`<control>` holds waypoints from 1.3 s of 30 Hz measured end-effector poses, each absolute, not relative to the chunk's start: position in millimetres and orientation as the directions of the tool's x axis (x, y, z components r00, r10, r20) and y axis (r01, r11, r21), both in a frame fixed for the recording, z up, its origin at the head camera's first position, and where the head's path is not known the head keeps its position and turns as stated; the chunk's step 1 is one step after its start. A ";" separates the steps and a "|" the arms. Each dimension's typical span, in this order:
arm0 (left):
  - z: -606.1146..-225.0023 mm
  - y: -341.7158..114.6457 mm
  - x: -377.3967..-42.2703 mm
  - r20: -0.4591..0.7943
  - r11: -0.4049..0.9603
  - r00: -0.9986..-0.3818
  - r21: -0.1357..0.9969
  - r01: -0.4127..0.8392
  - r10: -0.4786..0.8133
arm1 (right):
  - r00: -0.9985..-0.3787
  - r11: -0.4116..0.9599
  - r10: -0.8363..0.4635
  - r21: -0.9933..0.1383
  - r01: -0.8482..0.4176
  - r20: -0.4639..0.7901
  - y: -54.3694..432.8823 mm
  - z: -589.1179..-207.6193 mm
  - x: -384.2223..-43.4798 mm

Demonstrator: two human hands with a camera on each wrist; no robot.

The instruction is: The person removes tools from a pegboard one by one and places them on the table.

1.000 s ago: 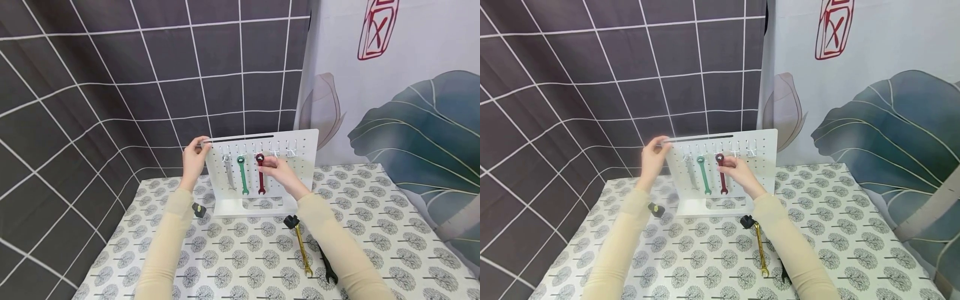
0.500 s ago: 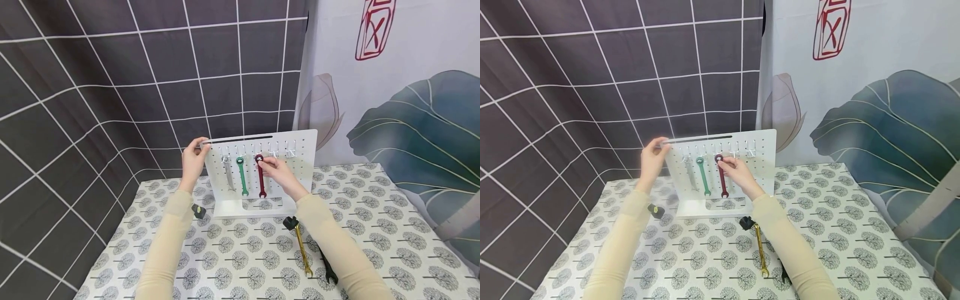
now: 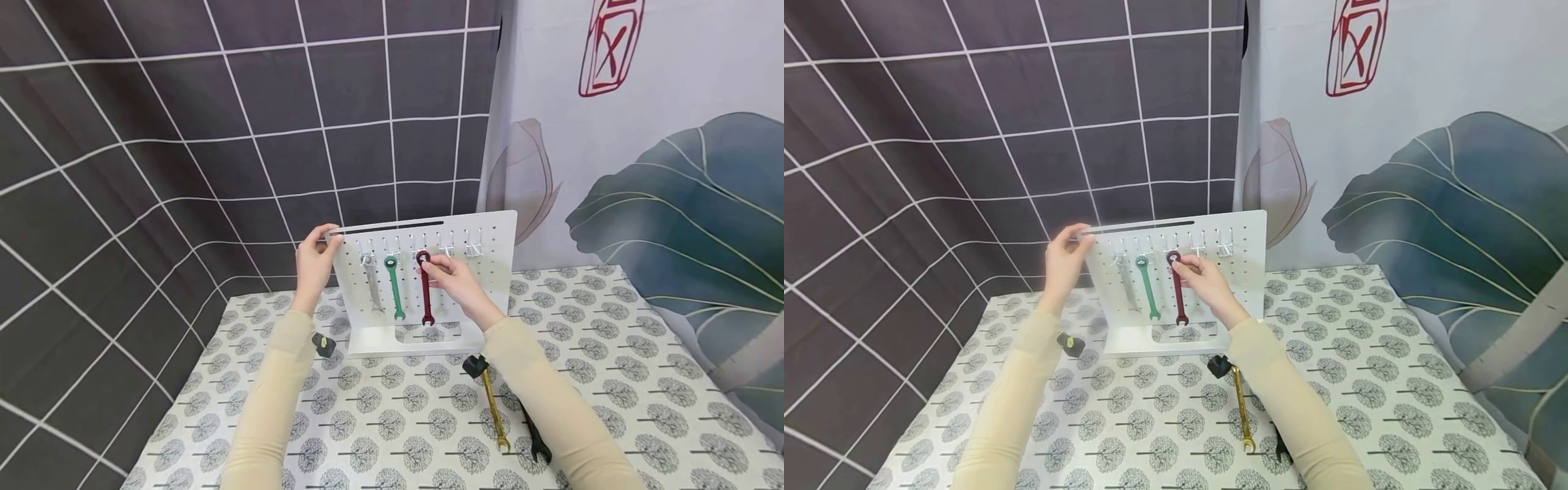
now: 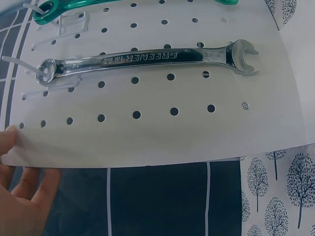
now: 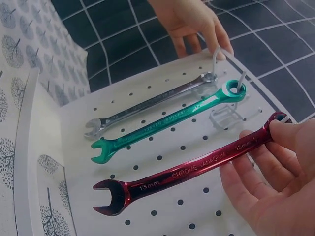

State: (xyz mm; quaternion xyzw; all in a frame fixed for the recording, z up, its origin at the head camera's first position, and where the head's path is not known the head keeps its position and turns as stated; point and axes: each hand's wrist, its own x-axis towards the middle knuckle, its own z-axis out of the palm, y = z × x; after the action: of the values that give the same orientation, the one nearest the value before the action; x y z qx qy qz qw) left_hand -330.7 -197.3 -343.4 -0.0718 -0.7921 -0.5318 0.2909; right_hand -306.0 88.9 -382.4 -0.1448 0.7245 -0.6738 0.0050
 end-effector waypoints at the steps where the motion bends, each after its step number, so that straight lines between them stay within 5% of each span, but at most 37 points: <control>1: -343.4 -197.4 -330.5 0.535 0.420 -0.822 0.803 0.423 -0.196 | -0.957 0.048 -0.218 -0.978 -0.205 0.190 89.2 -382.2 -305.3; 24: -344.8 -197.9 -331.6 0.547 0.402 -0.814 0.802 0.442 -0.195 | -0.925 0.085 -0.276 -0.952 -0.293 0.260 100.7 -355.0 -265.7; 39: -342.9 -197.7 -328.7 0.536 0.401 -0.822 0.807 0.433 -0.191 | -0.936 0.125 -0.165 -0.935 -0.332 0.310 152.7 -334.5 -243.7</control>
State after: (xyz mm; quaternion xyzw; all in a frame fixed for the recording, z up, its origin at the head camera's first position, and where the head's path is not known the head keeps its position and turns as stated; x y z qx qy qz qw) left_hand -328.7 -197.7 -342.9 -0.0772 -0.7860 -0.5417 0.2878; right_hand -243.7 152.7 -334.5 -0.1665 0.7473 -0.6400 -0.0652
